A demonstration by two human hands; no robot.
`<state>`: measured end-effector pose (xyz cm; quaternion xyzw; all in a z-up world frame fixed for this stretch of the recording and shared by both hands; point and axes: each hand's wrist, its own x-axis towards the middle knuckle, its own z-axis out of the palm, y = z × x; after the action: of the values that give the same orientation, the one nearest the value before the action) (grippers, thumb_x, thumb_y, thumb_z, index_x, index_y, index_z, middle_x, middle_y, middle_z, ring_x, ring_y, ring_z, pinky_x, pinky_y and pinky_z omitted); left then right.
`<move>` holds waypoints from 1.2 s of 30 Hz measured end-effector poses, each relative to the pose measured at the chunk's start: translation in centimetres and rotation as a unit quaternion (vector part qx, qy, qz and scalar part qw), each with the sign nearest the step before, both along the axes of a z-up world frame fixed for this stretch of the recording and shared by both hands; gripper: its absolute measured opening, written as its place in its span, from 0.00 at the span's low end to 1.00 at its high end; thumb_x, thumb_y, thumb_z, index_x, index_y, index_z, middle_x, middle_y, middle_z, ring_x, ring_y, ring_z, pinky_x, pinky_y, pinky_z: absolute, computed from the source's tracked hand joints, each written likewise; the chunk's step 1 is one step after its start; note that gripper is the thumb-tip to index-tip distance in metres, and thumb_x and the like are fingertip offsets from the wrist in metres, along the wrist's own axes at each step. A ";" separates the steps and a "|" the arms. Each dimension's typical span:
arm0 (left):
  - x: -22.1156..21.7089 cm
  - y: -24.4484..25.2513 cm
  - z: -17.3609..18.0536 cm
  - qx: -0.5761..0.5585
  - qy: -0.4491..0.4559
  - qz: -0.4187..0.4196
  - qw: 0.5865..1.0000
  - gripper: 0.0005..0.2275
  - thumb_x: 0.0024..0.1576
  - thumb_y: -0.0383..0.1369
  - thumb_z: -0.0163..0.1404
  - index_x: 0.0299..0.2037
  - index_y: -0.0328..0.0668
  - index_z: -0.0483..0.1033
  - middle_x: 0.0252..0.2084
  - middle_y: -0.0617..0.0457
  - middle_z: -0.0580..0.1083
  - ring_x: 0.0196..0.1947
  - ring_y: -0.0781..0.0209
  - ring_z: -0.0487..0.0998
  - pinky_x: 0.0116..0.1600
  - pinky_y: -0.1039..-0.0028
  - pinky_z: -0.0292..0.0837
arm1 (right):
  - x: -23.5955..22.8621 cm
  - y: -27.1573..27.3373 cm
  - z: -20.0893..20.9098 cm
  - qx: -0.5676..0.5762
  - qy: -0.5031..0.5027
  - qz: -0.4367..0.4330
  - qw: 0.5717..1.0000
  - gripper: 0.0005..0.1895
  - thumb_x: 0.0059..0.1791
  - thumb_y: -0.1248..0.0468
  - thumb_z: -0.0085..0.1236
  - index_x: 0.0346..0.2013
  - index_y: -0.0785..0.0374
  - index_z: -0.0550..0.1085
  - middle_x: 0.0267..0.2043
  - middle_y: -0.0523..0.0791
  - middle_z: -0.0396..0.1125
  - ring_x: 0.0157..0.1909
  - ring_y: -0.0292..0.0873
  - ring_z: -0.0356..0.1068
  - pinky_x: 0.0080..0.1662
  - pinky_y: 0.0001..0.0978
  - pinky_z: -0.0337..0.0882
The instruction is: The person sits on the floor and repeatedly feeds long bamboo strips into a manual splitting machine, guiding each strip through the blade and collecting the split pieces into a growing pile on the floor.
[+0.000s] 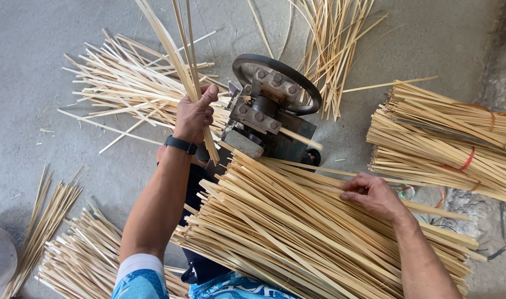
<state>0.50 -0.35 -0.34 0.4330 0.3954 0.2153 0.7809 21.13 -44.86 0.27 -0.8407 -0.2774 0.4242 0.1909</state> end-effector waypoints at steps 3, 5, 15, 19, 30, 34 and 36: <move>0.2 0.0 -0.2 -0.006 -0.010 0.000 1.000 0.23 0.50 0.43 0.66 0.49 0.37 0.76 0.33 0.60 0.71 0.20 0.77 0.63 0.20 0.86 0.56 | 0.2 -0.9 -0.3 0.068 -0.013 0.046 0.997 0.13 0.43 0.54 0.65 0.36 0.56 0.85 0.38 0.40 0.77 0.39 0.36 0.76 0.41 0.33 0.77; 0.0 0.2 -0.2 -0.002 -0.007 0.003 1.000 0.22 0.51 0.42 0.66 0.49 0.37 0.76 0.33 0.59 0.70 0.20 0.76 0.63 0.21 0.85 0.57 | 0.2 -1.3 -0.4 0.059 -0.012 0.012 0.998 0.11 0.44 0.56 0.65 0.37 0.56 0.84 0.36 0.41 0.77 0.38 0.37 0.76 0.42 0.32 0.77; -0.9 0.9 0.1 0.013 0.013 0.016 1.000 0.22 0.51 0.43 0.65 0.50 0.37 0.76 0.35 0.57 0.72 0.22 0.76 0.67 0.22 0.87 0.63 | 0.6 -0.1 0.0 0.209 -0.202 -0.094 0.952 0.06 0.47 0.66 0.66 0.39 0.57 0.83 0.38 0.42 0.75 0.31 0.35 0.73 0.30 0.25 0.76; -0.7 0.7 0.1 0.011 0.007 0.010 1.000 0.23 0.51 0.43 0.65 0.50 0.37 0.76 0.35 0.57 0.72 0.22 0.76 0.66 0.21 0.87 0.62 | -0.4 3.6 -0.3 0.233 -0.253 0.001 0.939 0.06 0.49 0.65 0.66 0.41 0.56 0.82 0.41 0.42 0.75 0.37 0.36 0.76 0.39 0.24 0.77; -0.8 1.0 0.0 -0.008 -0.003 0.008 1.000 0.20 0.54 0.41 0.64 0.50 0.39 0.75 0.36 0.57 0.72 0.22 0.76 0.65 0.22 0.87 0.59 | 0.9 4.1 0.3 0.049 -0.090 -0.003 0.995 0.24 0.43 0.55 0.70 0.51 0.59 0.79 0.47 0.46 0.76 0.47 0.45 0.77 0.49 0.35 0.76; -0.9 0.8 0.0 -0.013 0.007 0.008 1.000 0.19 0.54 0.41 0.64 0.49 0.40 0.75 0.36 0.56 0.72 0.22 0.75 0.65 0.22 0.87 0.59 | 0.7 2.8 0.8 0.035 -0.088 -0.015 0.995 0.20 0.44 0.54 0.70 0.46 0.59 0.81 0.38 0.45 0.77 0.39 0.43 0.77 0.41 0.34 0.77; -1.0 1.1 0.2 -0.009 0.011 0.010 1.000 0.20 0.53 0.42 0.64 0.49 0.39 0.75 0.36 0.56 0.73 0.22 0.75 0.65 0.22 0.87 0.58 | 0.7 2.5 1.4 0.012 -0.098 -0.043 0.994 0.18 0.45 0.53 0.70 0.44 0.59 0.83 0.30 0.46 0.78 0.33 0.43 0.77 0.35 0.34 0.76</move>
<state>-0.51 0.72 -0.16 0.4239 0.4100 0.2151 0.7784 21.79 -42.39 1.69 -0.8871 -0.2630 0.3278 0.1911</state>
